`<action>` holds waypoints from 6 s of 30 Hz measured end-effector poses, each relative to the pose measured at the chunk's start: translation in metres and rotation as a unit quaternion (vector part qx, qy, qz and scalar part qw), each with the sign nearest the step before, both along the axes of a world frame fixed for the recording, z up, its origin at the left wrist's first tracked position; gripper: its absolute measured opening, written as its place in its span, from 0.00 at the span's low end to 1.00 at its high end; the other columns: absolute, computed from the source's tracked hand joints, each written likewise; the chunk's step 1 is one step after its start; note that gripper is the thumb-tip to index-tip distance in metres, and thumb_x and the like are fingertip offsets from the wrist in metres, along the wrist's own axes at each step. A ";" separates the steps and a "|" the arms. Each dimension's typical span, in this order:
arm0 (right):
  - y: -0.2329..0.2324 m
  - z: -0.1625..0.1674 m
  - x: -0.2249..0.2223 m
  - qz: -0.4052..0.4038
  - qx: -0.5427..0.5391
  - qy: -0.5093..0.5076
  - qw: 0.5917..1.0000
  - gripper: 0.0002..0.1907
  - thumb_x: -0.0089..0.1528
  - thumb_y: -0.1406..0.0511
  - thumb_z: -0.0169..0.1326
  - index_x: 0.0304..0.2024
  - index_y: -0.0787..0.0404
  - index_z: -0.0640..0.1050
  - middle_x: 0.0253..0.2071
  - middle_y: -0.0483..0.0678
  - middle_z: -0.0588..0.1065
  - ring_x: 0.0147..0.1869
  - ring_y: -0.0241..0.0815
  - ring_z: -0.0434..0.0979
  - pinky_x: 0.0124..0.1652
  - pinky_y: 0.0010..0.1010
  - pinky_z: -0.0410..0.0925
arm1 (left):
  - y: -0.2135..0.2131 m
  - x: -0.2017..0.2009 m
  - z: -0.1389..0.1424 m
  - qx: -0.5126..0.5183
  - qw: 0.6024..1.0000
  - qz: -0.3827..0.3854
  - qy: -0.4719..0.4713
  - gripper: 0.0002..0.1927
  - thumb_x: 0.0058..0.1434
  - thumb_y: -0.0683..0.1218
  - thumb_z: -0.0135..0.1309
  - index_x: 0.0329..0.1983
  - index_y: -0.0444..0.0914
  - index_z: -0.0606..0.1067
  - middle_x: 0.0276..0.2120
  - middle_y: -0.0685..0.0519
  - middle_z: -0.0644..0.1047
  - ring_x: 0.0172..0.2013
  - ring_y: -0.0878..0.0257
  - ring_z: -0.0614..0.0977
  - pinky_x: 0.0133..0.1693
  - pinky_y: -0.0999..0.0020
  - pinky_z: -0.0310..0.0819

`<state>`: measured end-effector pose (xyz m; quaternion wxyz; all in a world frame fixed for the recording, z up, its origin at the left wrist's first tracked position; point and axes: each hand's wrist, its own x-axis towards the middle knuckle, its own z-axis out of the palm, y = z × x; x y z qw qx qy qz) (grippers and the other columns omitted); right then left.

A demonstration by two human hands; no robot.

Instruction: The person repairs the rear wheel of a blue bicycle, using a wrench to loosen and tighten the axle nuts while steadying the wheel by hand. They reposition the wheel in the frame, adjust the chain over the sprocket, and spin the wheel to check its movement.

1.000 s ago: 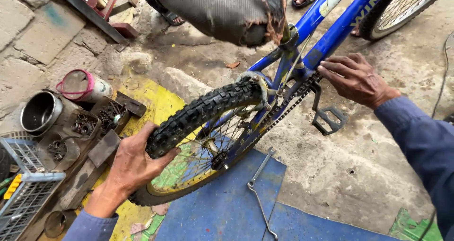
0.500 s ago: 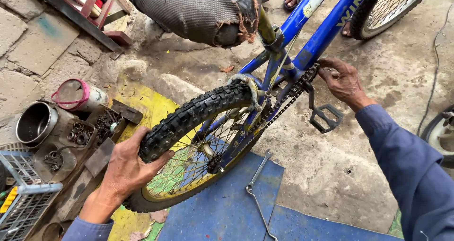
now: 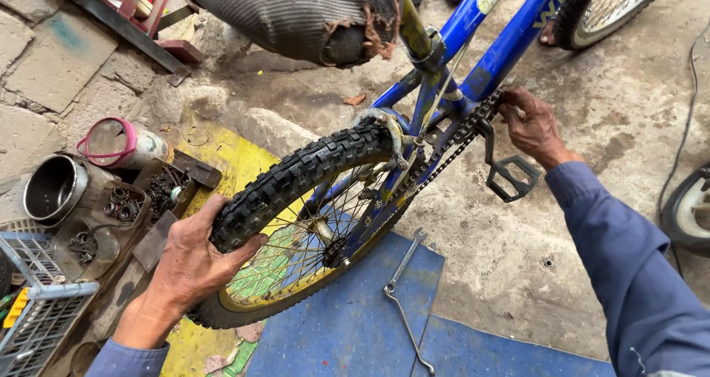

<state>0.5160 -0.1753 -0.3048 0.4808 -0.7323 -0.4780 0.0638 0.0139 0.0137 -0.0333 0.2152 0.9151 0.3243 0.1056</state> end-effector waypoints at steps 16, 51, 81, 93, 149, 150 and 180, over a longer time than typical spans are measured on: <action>-0.008 0.067 0.005 0.042 -0.027 -0.353 0.934 0.09 0.67 0.72 0.53 0.50 0.64 0.74 0.46 0.55 0.78 0.51 0.51 0.77 0.50 0.38 0.73 | 0.001 0.007 0.000 -0.014 1.000 -0.005 0.002 0.24 0.48 0.49 0.69 0.43 0.34 0.73 0.27 0.47 0.82 0.26 0.57 0.86 0.29 0.62 0.77; -0.012 0.057 0.036 0.075 -0.099 -0.505 0.854 0.12 0.69 0.66 0.53 0.55 0.58 0.73 0.40 0.47 0.75 0.46 0.44 0.76 0.40 0.34 0.75 | -0.002 0.005 0.001 -0.013 1.000 0.014 0.006 0.22 0.48 0.48 0.69 0.42 0.34 0.73 0.25 0.45 0.80 0.24 0.56 0.83 0.28 0.62 0.75; -0.011 -0.026 -0.022 0.021 -0.022 0.392 0.920 0.17 0.69 0.67 0.53 0.59 0.61 0.77 0.53 0.44 0.79 0.52 0.38 0.79 0.43 0.32 0.77 | -0.002 -0.001 0.000 0.009 1.000 -0.001 -0.024 0.24 0.49 0.49 0.68 0.45 0.35 0.73 0.27 0.44 0.79 0.27 0.53 0.83 0.30 0.59 0.75; -0.028 -0.039 -0.018 -0.104 -0.033 0.211 0.971 0.14 0.73 0.65 0.46 0.59 0.60 0.74 0.53 0.50 0.80 0.50 0.43 0.81 0.44 0.34 0.76 | 0.001 -0.003 -0.004 0.021 0.999 -0.008 -0.033 0.23 0.47 0.48 0.69 0.41 0.34 0.73 0.26 0.44 0.78 0.25 0.52 0.82 0.28 0.60 0.74; 0.033 -0.050 -0.254 -0.243 -0.035 0.133 0.960 0.16 0.74 0.60 0.49 0.41 0.68 0.74 0.30 0.53 0.75 0.31 0.48 0.71 0.31 0.41 0.66 | 0.038 -0.051 -0.027 -0.016 0.995 -0.068 -0.072 0.23 0.50 0.47 0.68 0.42 0.34 0.69 0.27 0.40 0.79 0.33 0.39 0.82 0.31 0.52 0.74; 0.030 -0.048 -0.250 -0.228 -0.032 0.099 0.968 0.15 0.74 0.60 0.49 0.43 0.68 0.75 0.32 0.55 0.76 0.34 0.49 0.74 0.33 0.42 0.67 | 0.038 -0.045 -0.026 -0.014 0.994 -0.075 -0.072 0.23 0.50 0.46 0.68 0.42 0.34 0.69 0.27 0.40 0.78 0.33 0.39 0.82 0.31 0.52 0.74; 0.022 -0.004 -0.416 -0.061 0.041 0.360 0.930 0.09 0.63 0.69 0.57 0.42 0.72 0.77 0.29 0.56 0.82 0.32 0.44 0.87 0.29 0.29 0.82 | 0.026 -0.013 -0.029 0.031 0.996 -0.071 -0.039 0.25 0.49 0.46 0.69 0.43 0.34 0.68 0.29 0.40 0.79 0.32 0.42 0.84 0.35 0.53 0.75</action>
